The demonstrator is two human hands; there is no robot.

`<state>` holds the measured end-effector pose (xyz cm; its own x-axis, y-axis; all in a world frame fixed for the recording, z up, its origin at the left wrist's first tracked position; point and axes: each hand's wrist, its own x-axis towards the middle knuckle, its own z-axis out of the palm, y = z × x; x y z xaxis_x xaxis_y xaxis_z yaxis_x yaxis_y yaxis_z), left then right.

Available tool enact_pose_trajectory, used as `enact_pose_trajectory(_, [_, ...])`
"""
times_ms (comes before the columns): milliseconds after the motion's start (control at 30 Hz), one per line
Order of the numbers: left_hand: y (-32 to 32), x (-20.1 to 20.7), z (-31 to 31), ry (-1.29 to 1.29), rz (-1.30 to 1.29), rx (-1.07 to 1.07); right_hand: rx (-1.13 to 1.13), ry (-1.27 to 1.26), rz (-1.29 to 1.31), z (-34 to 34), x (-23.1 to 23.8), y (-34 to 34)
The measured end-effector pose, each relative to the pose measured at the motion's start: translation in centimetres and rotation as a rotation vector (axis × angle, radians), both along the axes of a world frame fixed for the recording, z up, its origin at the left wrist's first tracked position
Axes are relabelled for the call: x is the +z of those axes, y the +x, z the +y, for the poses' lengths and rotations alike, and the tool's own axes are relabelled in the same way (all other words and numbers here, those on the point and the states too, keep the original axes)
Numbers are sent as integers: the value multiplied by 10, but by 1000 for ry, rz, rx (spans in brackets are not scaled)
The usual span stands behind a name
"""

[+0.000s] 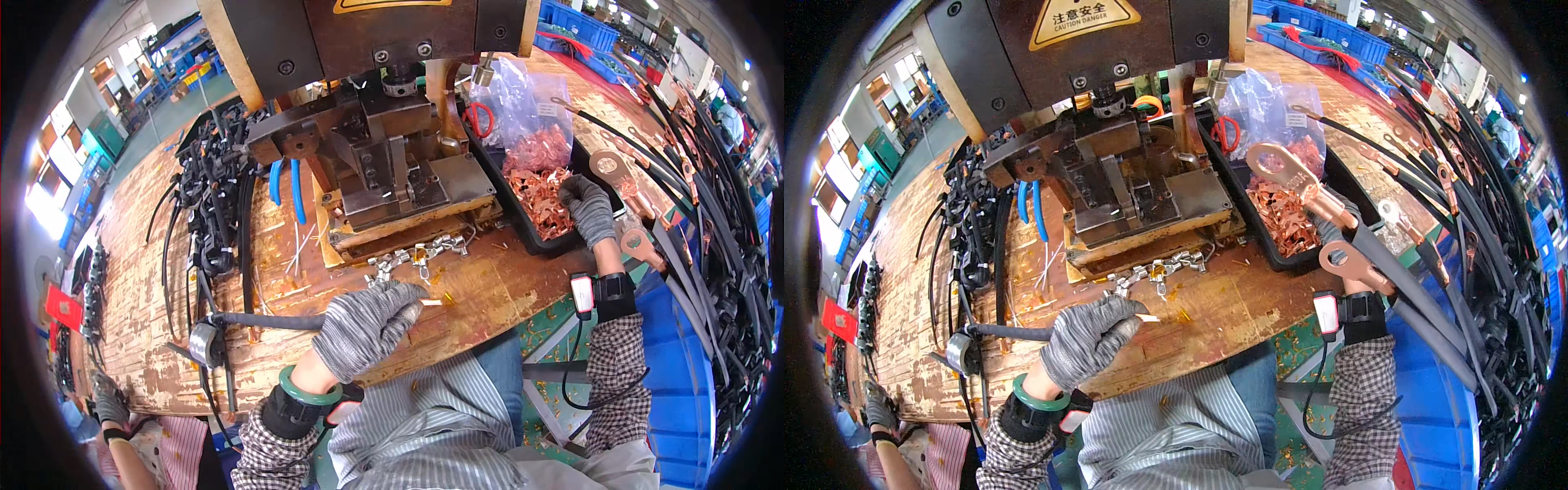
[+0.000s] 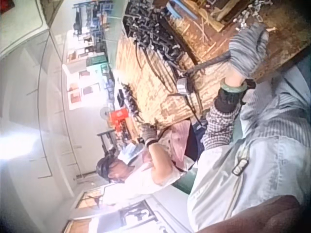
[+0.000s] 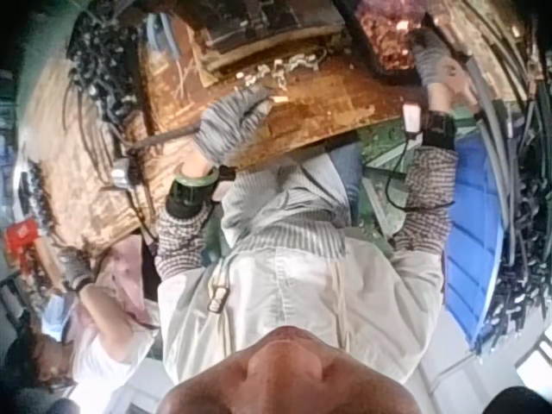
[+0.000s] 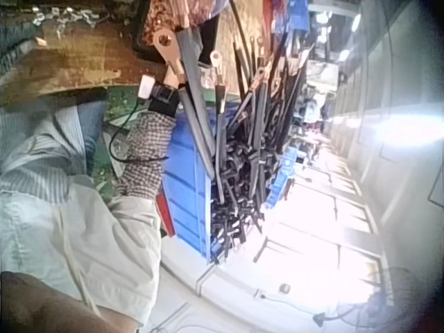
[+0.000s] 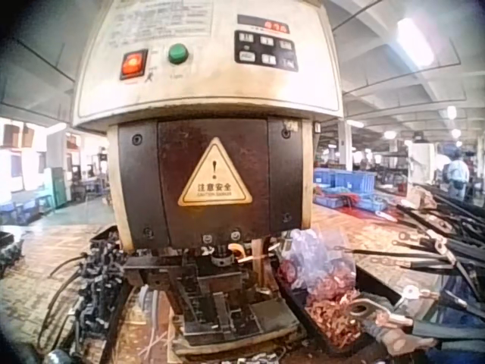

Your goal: Crimping metal connectors onto large electrical cables using an industrial assembly machine.

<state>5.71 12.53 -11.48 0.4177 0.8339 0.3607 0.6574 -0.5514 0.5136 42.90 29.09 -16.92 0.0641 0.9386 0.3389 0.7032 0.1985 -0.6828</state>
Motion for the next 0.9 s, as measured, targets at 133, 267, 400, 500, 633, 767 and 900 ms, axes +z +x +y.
enact_pose_trajectory(133, [0, -3, 5, 77, -27, -28, 52, -184, 351, 1, 6, -2])
enact_pose_trajectory(267, [-1, 4, 1, 6, 125, 77, 101, -31, -201, 1, 7, -10])
enact_pose_trajectory(400, [-4, 3, 3, -62, -53, 22, 136, -217, -350, 8, -4, 0])
enact_pose_trajectory(500, [5, 20, 9, -208, -106, -38, 273, 191, -256, 46, -88, 110])
enact_pose_trajectory(633, [-14, 16, 4, -268, -120, 45, 349, -26, 175, 5, -13, -1])
enact_pose_trajectory(767, [-24, 5, 5, -124, -81, 89, 104, -293, -714, 0, 32, -67])
enact_pose_trajectory(900, [-17, 9, 9, -68, -83, 83, 4, -198, -826, 2, 25, -61])
